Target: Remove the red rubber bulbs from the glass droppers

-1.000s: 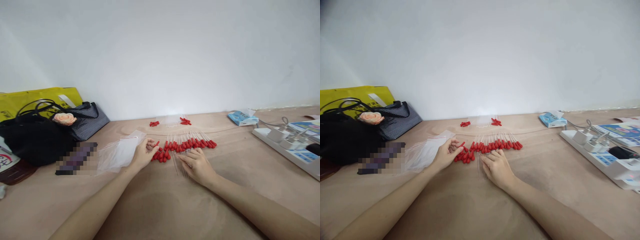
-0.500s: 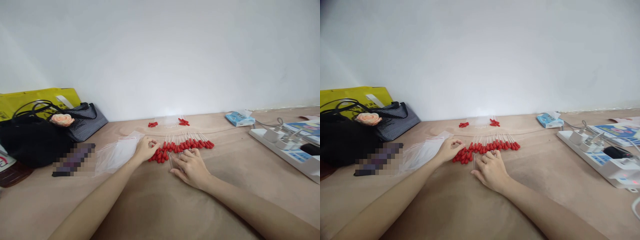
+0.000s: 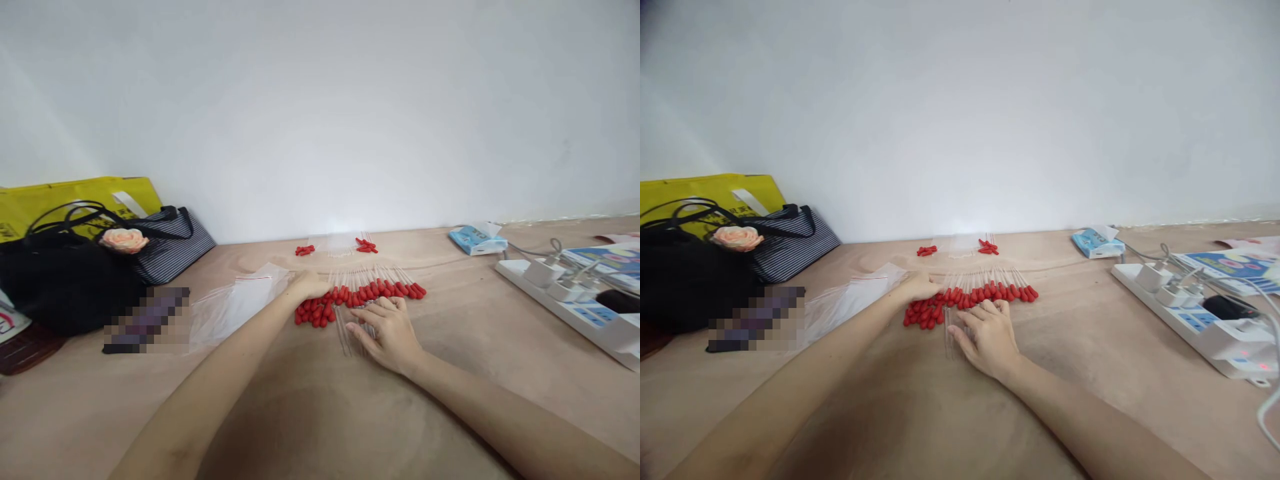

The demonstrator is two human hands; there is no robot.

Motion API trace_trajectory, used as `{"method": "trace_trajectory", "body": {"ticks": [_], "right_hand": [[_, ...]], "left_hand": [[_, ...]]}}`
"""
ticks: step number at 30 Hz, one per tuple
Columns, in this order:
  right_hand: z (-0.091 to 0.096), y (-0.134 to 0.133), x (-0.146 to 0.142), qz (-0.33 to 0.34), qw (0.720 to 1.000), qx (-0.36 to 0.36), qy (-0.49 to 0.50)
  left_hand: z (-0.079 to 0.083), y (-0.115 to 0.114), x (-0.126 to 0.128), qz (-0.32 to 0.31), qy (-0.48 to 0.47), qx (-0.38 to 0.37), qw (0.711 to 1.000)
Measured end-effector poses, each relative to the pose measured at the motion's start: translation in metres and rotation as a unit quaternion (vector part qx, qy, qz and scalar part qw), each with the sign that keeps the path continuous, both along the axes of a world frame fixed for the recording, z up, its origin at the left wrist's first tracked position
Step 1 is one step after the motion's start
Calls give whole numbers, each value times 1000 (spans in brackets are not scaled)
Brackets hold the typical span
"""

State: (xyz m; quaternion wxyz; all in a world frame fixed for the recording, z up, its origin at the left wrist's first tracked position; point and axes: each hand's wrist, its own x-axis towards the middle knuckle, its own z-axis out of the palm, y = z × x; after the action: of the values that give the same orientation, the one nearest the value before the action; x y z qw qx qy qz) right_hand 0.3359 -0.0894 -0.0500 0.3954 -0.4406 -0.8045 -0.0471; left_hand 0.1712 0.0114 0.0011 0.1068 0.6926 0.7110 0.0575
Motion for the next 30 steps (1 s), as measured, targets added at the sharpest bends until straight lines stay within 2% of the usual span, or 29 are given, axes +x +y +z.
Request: {"method": "trace_trajectory", "body": {"ticks": [4, 7, 10, 12, 14, 16, 19, 22, 24, 30], "right_hand": [[-1, 1, 6, -27, 999, 31, 34], [0, 1, 11, -39, 997, 59, 25], [0, 1, 16, -65, 992, 108, 30], [1, 1, 20, -89, 984, 150, 35], [3, 1, 22, -99, 977, 185, 27], [5, 0, 24, -82, 976, 200, -3], [6, -1, 24, -21, 980, 189, -60], [3, -3, 20, 39, 981, 171, -77], [-1, -4, 15, 59, 983, 162, -60], [-7, -7, 5, 75, 987, 142, -23]], "left_hand": [[5, 1, 4, -10, -1, 3, 1000], [18, -4, 2, -25, -4, 32, 999], [30, -20, -7, -57, -12, 87, 994], [32, -37, -13, -100, -26, 140, 985], [26, -57, -19, -206, -51, 207, 955], [13, -74, -23, -323, -30, 255, 911], [-10, -91, -27, -420, 3, 320, 849], [-30, -97, -30, -456, -3, 394, 798], [-38, -98, -31, -458, -15, 425, 781], [-42, -95, -34, -430, -90, 400, 804]]}}
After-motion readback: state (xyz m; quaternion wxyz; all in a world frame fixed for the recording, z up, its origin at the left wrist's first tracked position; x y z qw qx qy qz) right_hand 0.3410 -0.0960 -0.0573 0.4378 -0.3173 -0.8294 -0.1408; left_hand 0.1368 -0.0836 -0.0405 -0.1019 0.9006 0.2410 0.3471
